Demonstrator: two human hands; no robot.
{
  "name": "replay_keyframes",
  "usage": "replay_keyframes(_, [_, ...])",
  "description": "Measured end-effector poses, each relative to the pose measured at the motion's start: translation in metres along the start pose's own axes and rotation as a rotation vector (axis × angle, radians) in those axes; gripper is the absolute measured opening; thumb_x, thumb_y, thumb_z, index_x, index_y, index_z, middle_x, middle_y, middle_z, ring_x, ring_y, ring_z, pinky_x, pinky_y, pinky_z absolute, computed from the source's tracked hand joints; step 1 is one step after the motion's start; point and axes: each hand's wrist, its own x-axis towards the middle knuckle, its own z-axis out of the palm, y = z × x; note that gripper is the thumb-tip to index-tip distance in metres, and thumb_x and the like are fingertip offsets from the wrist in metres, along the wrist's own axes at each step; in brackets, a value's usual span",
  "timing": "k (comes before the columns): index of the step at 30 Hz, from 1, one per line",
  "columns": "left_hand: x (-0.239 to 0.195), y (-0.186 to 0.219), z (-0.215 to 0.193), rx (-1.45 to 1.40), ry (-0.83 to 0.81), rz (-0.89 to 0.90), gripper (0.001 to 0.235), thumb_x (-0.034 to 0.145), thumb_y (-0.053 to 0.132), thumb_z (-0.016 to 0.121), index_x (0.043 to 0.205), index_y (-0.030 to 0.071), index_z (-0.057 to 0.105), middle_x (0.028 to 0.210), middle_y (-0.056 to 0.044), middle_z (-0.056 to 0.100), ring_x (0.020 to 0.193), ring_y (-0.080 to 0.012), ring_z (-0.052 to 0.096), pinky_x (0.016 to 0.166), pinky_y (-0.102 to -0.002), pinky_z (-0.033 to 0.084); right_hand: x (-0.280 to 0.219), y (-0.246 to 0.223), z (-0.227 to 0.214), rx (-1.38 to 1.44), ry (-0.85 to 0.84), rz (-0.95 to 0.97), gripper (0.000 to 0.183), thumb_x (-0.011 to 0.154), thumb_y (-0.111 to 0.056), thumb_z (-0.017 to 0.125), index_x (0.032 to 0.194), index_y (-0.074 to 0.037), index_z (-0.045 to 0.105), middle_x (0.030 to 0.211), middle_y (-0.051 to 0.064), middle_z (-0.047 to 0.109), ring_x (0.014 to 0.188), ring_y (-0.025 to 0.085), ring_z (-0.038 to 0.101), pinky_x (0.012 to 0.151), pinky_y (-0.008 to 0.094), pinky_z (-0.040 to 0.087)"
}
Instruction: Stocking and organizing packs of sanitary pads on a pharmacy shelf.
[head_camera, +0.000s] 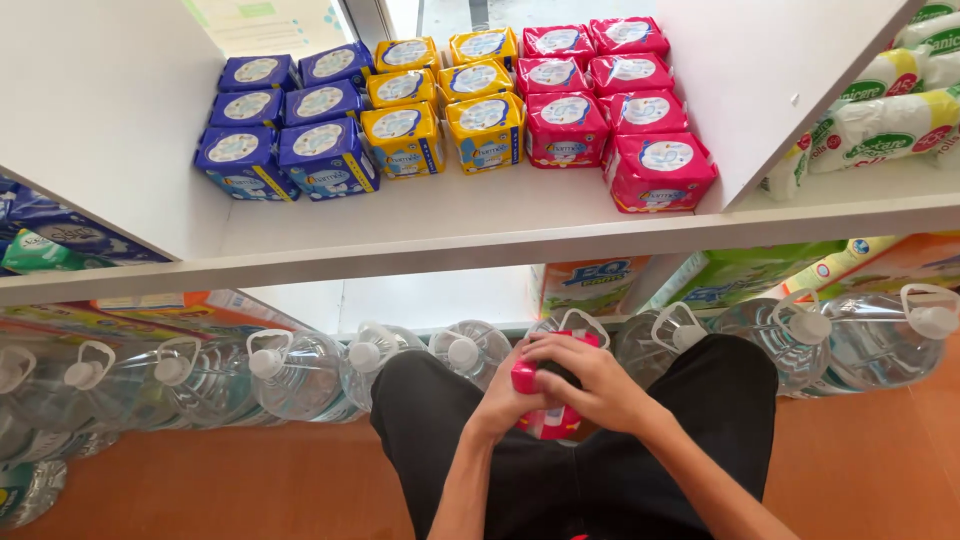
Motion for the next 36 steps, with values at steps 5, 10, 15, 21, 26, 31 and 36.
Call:
replay_keyframes(5, [-0.001, 0.002, 0.007, 0.245, -0.21, -0.16, 0.072, 0.059, 0.017, 0.086, 0.124, 0.002, 0.058, 0.101, -0.008, 0.07, 0.086, -0.0177, 0.067, 0.083, -0.028, 0.055, 0.009, 0.086, 0.001, -0.081, -0.152, 0.428, 0.034, 0.097, -0.027, 0.054, 0.118, -0.007, 0.071, 0.11, 0.008, 0.08, 0.09, 0.02, 0.074, 0.082, 0.031, 0.058])
replay_keyframes(10, [0.008, -0.015, 0.015, 0.294, -0.05, -0.081, 0.069, 0.057, 0.013, 0.083, 0.123, 0.002, 0.063, 0.107, -0.009, 0.073, 0.091, -0.0182, 0.067, 0.085, -0.028, 0.056, 0.013, 0.01, 0.012, -0.158, -0.172, 0.034, 0.033, 0.094, -0.019, 0.058, 0.122, -0.007, 0.069, 0.131, 0.01, 0.071, 0.121, 0.029, 0.063, 0.097, 0.039, 0.052])
replay_keyframes(15, [0.007, -0.02, -0.006, 0.204, 0.086, 0.002, 0.085, 0.055, 0.005, 0.082, 0.136, 0.006, 0.056, 0.111, -0.009, 0.069, 0.091, -0.0179, 0.066, 0.082, -0.027, 0.056, 0.012, 0.068, 0.006, -0.094, -0.077, 0.059, 0.04, 0.091, -0.012, 0.057, 0.13, -0.008, 0.065, 0.132, 0.007, 0.072, 0.128, 0.025, 0.065, 0.102, 0.036, 0.052])
replay_keyframes(21, [0.023, -0.035, -0.001, 0.357, 0.093, 0.25, 0.064, 0.063, 0.009, 0.082, 0.123, 0.001, 0.062, 0.125, -0.014, 0.064, 0.113, -0.0277, 0.066, 0.101, -0.034, 0.052, 0.003, 0.018, 0.014, -0.092, -0.067, -0.026, 0.039, 0.088, -0.004, 0.058, 0.127, -0.008, 0.067, 0.138, 0.009, 0.067, 0.139, 0.031, 0.055, 0.107, 0.04, 0.048])
replay_keyframes(26, [0.018, -0.001, 0.001, 0.366, -0.043, -0.016, 0.078, 0.053, 0.014, 0.083, 0.128, 0.004, 0.062, 0.109, -0.008, 0.072, 0.093, -0.0201, 0.067, 0.086, -0.028, 0.055, 0.013, 0.096, 0.0, -0.097, -0.03, 0.334, 0.038, 0.092, -0.021, 0.057, 0.126, -0.009, 0.068, 0.137, 0.002, 0.072, 0.119, 0.022, 0.071, 0.097, 0.03, 0.053])
replay_keyframes(31, [0.015, -0.029, -0.012, 0.35, -0.064, 0.023, 0.066, 0.061, 0.01, 0.076, 0.125, 0.0, 0.061, 0.116, -0.013, 0.07, 0.1, -0.0225, 0.067, 0.089, -0.032, 0.055, 0.008, 0.02, 0.019, -0.136, -0.188, -0.06, 0.037, 0.087, -0.013, 0.062, 0.123, -0.008, 0.068, 0.138, 0.007, 0.067, 0.14, 0.031, 0.052, 0.111, 0.044, 0.042])
replay_keyframes(36, [0.019, -0.009, -0.017, 0.25, -0.035, -0.075, 0.09, 0.051, 0.011, 0.085, 0.136, 0.007, 0.056, 0.116, -0.01, 0.07, 0.102, -0.022, 0.066, 0.094, -0.03, 0.053, 0.016, 0.077, 0.001, 0.055, 0.001, 0.153, 0.027, 0.086, -0.007, 0.062, 0.11, -0.003, 0.074, 0.125, 0.01, 0.076, 0.127, 0.025, 0.067, 0.102, 0.033, 0.052])
